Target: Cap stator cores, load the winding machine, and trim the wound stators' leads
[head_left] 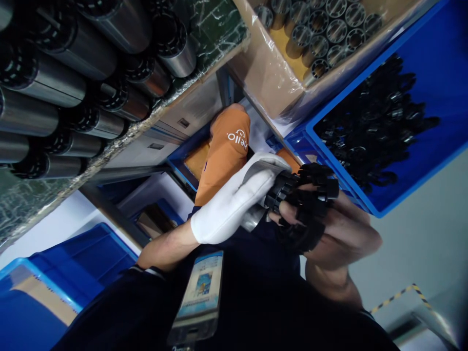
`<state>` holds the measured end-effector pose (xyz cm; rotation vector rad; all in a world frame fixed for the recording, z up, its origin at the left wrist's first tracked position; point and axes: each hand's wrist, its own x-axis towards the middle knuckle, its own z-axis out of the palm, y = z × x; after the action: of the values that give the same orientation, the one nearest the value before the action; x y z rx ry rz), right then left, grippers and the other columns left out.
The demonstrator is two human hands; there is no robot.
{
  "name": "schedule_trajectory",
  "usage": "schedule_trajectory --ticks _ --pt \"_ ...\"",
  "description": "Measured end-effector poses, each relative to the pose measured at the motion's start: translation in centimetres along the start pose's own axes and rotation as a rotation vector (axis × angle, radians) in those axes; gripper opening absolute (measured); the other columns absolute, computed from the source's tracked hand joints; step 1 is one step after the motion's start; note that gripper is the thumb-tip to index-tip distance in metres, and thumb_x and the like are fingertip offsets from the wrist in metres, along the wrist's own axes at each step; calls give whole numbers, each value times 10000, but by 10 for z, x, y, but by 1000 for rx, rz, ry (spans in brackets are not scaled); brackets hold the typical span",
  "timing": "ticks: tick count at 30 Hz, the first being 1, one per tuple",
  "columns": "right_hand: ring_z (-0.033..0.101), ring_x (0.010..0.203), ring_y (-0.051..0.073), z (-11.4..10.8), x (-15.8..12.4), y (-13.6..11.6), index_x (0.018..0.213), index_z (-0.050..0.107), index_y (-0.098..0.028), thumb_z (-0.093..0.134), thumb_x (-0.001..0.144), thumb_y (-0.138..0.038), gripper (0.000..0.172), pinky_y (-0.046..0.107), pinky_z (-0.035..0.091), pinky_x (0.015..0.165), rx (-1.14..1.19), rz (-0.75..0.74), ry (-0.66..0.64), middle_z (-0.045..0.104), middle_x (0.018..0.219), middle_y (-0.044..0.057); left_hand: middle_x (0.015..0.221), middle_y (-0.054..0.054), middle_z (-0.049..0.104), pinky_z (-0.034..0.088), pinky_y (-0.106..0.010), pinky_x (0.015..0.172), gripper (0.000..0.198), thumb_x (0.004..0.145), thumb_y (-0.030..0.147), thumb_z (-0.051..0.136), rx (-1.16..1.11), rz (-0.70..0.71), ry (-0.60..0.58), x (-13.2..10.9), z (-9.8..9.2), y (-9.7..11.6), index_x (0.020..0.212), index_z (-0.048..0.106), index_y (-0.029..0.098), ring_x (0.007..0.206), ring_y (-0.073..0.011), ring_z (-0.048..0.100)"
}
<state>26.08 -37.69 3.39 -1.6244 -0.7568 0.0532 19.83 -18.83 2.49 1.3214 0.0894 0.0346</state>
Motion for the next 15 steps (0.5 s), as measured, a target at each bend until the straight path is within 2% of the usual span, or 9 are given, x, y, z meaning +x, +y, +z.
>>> schedule_trajectory --ticks 3,5,7,9,12,14,15 --pt "830 812 231 4 2 -6 956 902 -256 897 812 13 305 382 716 687 14 5 46 857 1022 25 1375 -100 775 599 -480 1236 442 1193 575 504 12 -2 44 -2 0 1 1303 811 277 1335 -336 746" --pt "817 762 201 5 4 -6 932 892 -247 901 822 20 288 332 685 633 6 35 64 851 979 9 1374 -98 767 592 -468 1234 430 1200 552 495 38 16 98 -4 0 -2 1342 797 281 1325 -324 740" --pt "810 765 188 7 5 -4 870 866 -224 930 817 -2 237 315 682 642 -20 -8 57 848 991 14 1385 -103 760 580 -449 1234 456 1207 557 463 36 31 83 -5 -1 -6 1358 790 277 1323 -315 728" --pt "802 789 189 8 5 -1 818 837 -206 960 797 -15 228 322 690 668 -36 -75 31 843 1016 24 1378 -118 759 587 -449 1212 497 1197 604 459 -2 30 17 -6 -2 -11 1304 801 260 1307 -319 729" --pt "801 809 211 9 2 -1 850 857 -234 958 803 -29 233 345 698 652 15 -77 -8 844 1014 15 1272 -124 768 663 -447 1011 460 1062 666 720 -129 -9 3 -8 -2 -17 1231 786 243 1148 -316 766" --pt "817 875 233 7 -1 -6 1000 914 -276 934 840 -30 294 345 700 604 1 32 67 854 1139 26 1194 -93 768 661 -393 806 450 973 581 862 -271 -65 74 -8 2 -17 1263 740 259 957 -261 774" --pt "822 909 235 5 -3 -8 1105 926 -304 907 879 -34 352 342 699 583 -33 87 115 844 1258 32 1141 -69 767 626 -354 702 438 968 536 870 -355 -96 116 -7 4 -15 1282 710 275 847 -224 758"
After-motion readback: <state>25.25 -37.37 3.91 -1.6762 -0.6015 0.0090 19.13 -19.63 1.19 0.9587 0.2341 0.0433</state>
